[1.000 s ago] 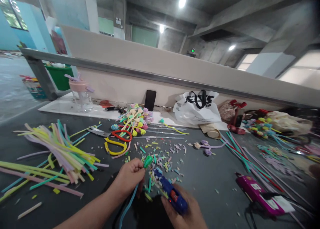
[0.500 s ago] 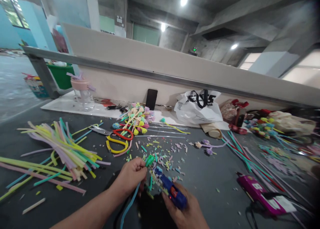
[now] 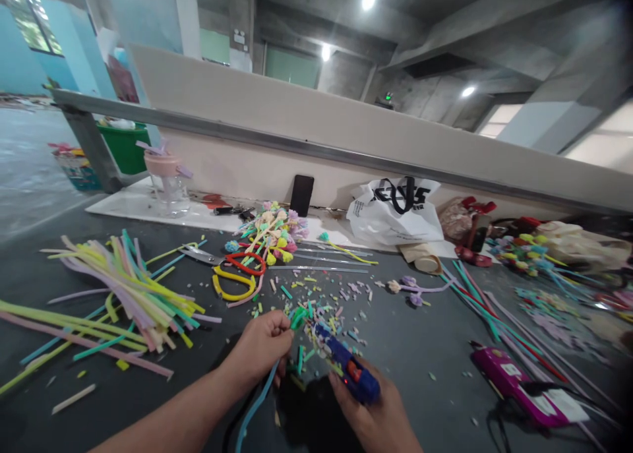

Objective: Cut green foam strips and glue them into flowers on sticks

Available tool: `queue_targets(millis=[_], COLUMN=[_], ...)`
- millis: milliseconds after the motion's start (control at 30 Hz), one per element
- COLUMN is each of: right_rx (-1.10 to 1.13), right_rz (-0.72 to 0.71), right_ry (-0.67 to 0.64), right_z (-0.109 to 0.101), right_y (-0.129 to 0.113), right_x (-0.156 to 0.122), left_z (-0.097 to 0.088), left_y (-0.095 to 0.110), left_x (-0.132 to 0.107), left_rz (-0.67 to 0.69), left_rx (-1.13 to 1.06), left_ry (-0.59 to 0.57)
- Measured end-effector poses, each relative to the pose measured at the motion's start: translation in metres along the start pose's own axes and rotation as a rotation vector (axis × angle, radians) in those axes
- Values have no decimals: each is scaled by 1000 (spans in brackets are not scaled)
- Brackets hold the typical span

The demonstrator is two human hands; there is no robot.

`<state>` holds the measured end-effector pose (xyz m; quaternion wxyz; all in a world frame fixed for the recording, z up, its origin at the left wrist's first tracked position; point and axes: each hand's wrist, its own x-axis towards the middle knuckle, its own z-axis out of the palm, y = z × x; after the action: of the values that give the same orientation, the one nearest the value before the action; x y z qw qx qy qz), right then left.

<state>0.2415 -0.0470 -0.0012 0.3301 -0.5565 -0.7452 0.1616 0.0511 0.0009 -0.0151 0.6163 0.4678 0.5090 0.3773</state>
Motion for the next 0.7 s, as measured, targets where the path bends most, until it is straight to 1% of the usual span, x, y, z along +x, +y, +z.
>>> queue_targets(millis=[100,267,367,433,500,567,633,700], right_rx=[-15,-18,-36,-39,-42,-84,-200,-367], right_rz=[-31,-35,-33,-18,10,46,98,169], right_ry=[-12,21,-24,-29,-6,-3,-23,-38], right_z=[1,4,4,2,-4,-15,-30,-46], right_y=[1,2,2,2,4,9,20,37], right_x=[-1,-2,-3,-2,-1,4,12,21], left_z=[0,1,1,0,-1,-3,-5,-7], left_y=[-2,-5,-4,-2,0,2,3,3], left_x=[1,2,2,2,1,0,-1,1], left_rz=[15,17,6,-6,-19,-30,-23,-9], left_rx=[7,-16,-19,-18,-21,-25,-42,-74], left_ry=[1,-5,-10,-10,-20,-46,-60,-66])
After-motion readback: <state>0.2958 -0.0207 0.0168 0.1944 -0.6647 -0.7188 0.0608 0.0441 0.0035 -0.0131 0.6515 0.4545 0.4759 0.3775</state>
